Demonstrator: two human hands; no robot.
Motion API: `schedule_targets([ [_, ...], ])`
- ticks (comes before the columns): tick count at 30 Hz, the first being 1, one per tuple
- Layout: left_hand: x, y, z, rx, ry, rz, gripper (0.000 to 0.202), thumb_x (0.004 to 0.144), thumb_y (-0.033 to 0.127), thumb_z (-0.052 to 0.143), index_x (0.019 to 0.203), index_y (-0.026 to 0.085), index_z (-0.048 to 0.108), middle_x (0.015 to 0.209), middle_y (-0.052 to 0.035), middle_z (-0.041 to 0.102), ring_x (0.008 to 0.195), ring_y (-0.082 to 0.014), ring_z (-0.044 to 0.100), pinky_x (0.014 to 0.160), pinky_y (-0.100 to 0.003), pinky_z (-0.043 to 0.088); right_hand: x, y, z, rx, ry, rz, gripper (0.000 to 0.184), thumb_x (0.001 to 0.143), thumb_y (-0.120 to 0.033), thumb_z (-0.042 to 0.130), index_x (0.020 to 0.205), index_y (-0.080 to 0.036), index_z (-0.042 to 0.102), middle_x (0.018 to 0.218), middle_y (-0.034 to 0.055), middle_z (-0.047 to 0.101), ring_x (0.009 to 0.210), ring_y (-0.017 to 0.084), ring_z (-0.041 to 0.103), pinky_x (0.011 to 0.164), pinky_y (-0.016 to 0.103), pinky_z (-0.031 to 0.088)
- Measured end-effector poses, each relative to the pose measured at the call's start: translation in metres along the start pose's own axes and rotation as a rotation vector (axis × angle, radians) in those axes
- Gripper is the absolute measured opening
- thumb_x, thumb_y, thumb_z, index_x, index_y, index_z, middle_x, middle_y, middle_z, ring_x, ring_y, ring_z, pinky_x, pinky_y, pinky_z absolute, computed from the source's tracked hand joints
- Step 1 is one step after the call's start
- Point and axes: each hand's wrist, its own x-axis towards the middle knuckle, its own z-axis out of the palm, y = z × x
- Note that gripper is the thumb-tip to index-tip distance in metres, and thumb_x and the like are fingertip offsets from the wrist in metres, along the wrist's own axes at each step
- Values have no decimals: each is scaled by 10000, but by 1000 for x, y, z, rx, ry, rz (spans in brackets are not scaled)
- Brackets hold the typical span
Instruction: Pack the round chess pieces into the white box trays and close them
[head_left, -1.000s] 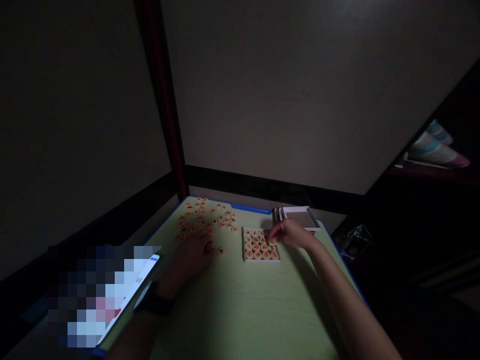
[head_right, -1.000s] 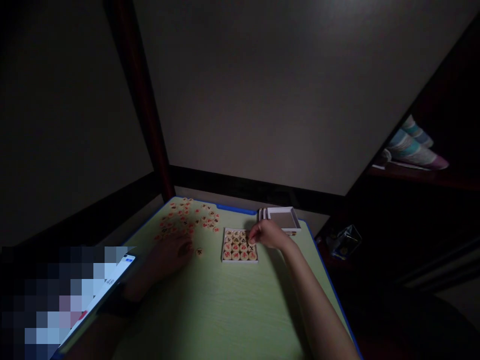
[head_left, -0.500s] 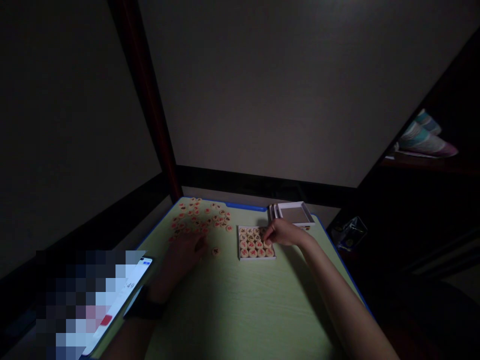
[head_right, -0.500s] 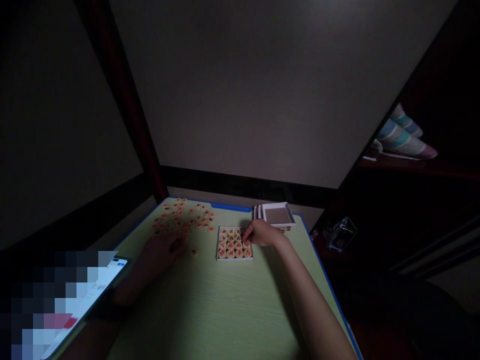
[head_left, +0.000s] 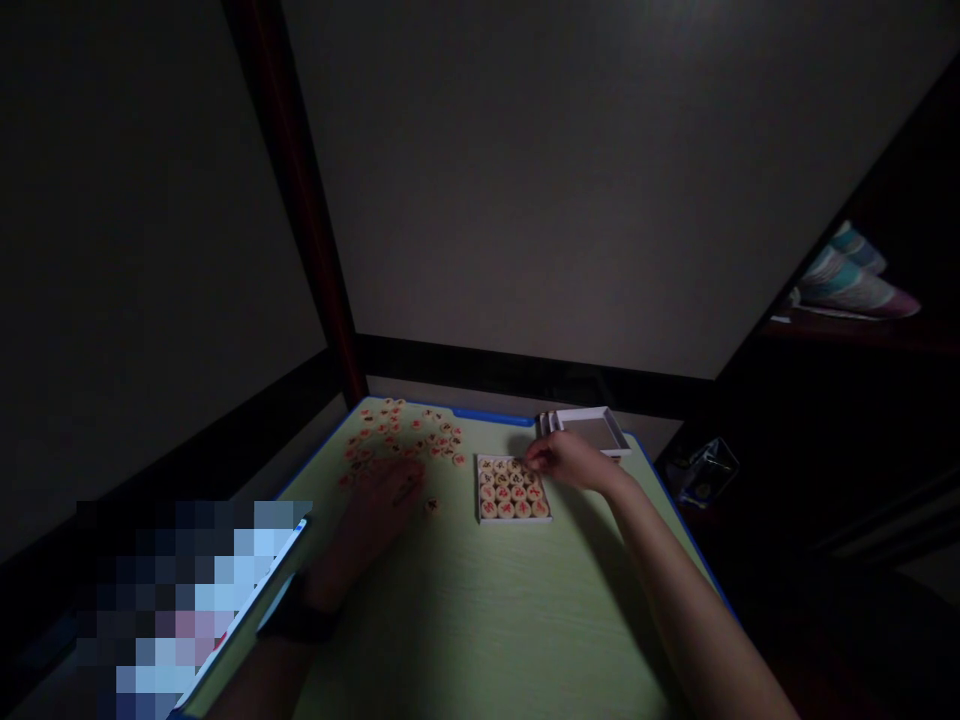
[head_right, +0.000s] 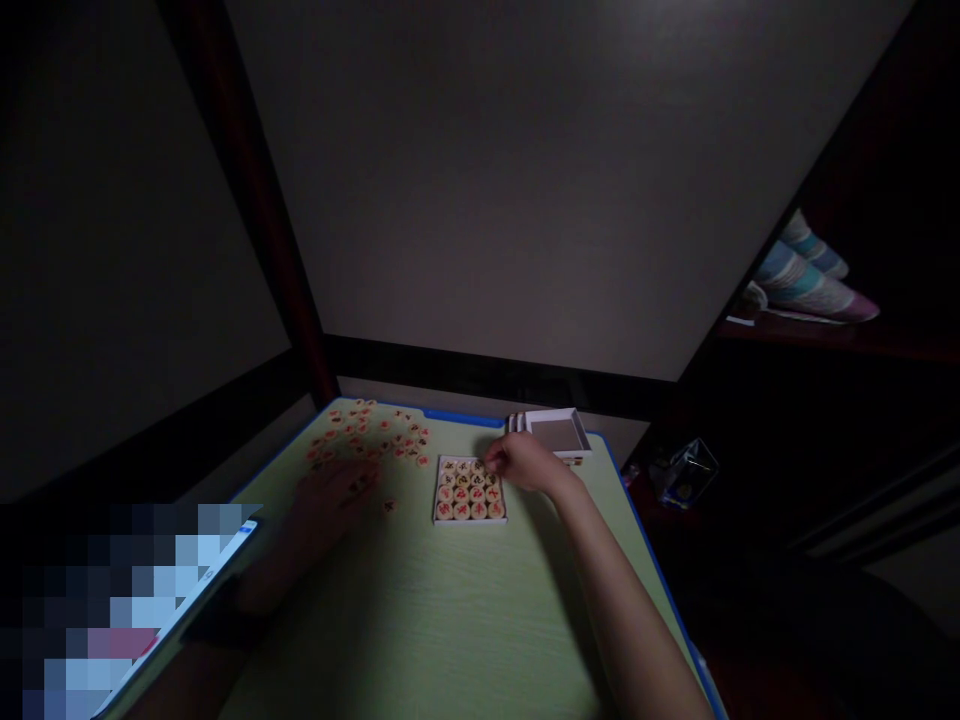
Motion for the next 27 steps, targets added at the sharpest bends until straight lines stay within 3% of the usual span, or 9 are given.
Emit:
schedule_targets([
  [3, -1, 20, 7, -91, 151, 191, 221, 980, 275, 489, 1067, 212, 683, 1090, -68, 730, 1018, -211, 676, 942, -365, 544, 2, -10, 3, 103, 92, -47, 166, 797, -123, 592, 743, -121, 749, 677, 42, 710, 679, 168, 639, 658, 269, 472],
  [6, 6, 49, 8, -191, 308, 350, 222, 993, 319, 505, 1115, 209, 654, 1050, -56, 731, 968, -188, 688, 892, -337, 570, 5, -25, 13, 480, -10, -97, 257, 835, -365, 671, 866, -121, 745, 721, 53, 712, 658, 160, 629, 619, 273, 490],
  [9, 17, 75, 7, -293, 320, 428, 169, 983, 299, 536, 1090, 227, 645, 1016, -33, 733, 951, -169, 695, 873, -318, 581, 4, -39, 21, 807, -118, -150, 465, 709, -519, 795, 971, -141, 730, 818, 58, 732, 691, 152, 645, 632, 269, 514],
  [12, 27, 89, 9, -352, 341, 466, 142, 976, 288, 553, 1072, 232, 641, 1009, -30, 732, 950, -165, 699, 873, -317, 585, 2, -47, 19, 898, -75, -146, 470, 640, -506, 850, 921, -149, 732, 788, 38, 729, 671, 133, 637, 628, 253, 511],
  [17, 32, 84, 18, -298, 359, 466, 206, 976, 322, 558, 1144, 223, 625, 1111, -52, 719, 1029, -169, 686, 909, -314, 575, 2, -41, 13, 830, 44, -73, 428, 623, -482, 856, 851, -142, 730, 712, 35, 727, 609, 139, 631, 591, 263, 511],
  [20, 30, 70, 20, -203, 339, 419, 261, 970, 352, 565, 1174, 198, 616, 1171, -87, 689, 1088, -199, 656, 947, -341, 554, 3, -29, 9, 663, 124, -26, 276, 698, -374, 807, 824, -138, 739, 746, 60, 753, 646, 166, 666, 625, 282, 527],
  [23, 27, 54, 22, -75, 241, 327, 194, 988, 296, 515, 1054, 183, 657, 1054, -80, 690, 991, -202, 654, 895, -344, 547, 3, -16, 5, 359, 161, -4, 86, 757, -203, 713, 784, -140, 765, 762, 70, 773, 698, 183, 693, 657, 273, 513],
  [27, 26, 42, 30, 63, 50, 240, 183, 980, 231, 505, 981, 178, 679, 990, -72, 676, 939, -208, 631, 875, -357, 523, 5, -2, 7, 92, 107, 20, 160, 767, -105, 647, 791, -151, 799, 772, 59, 785, 749, 186, 709, 703, 259, 493],
])
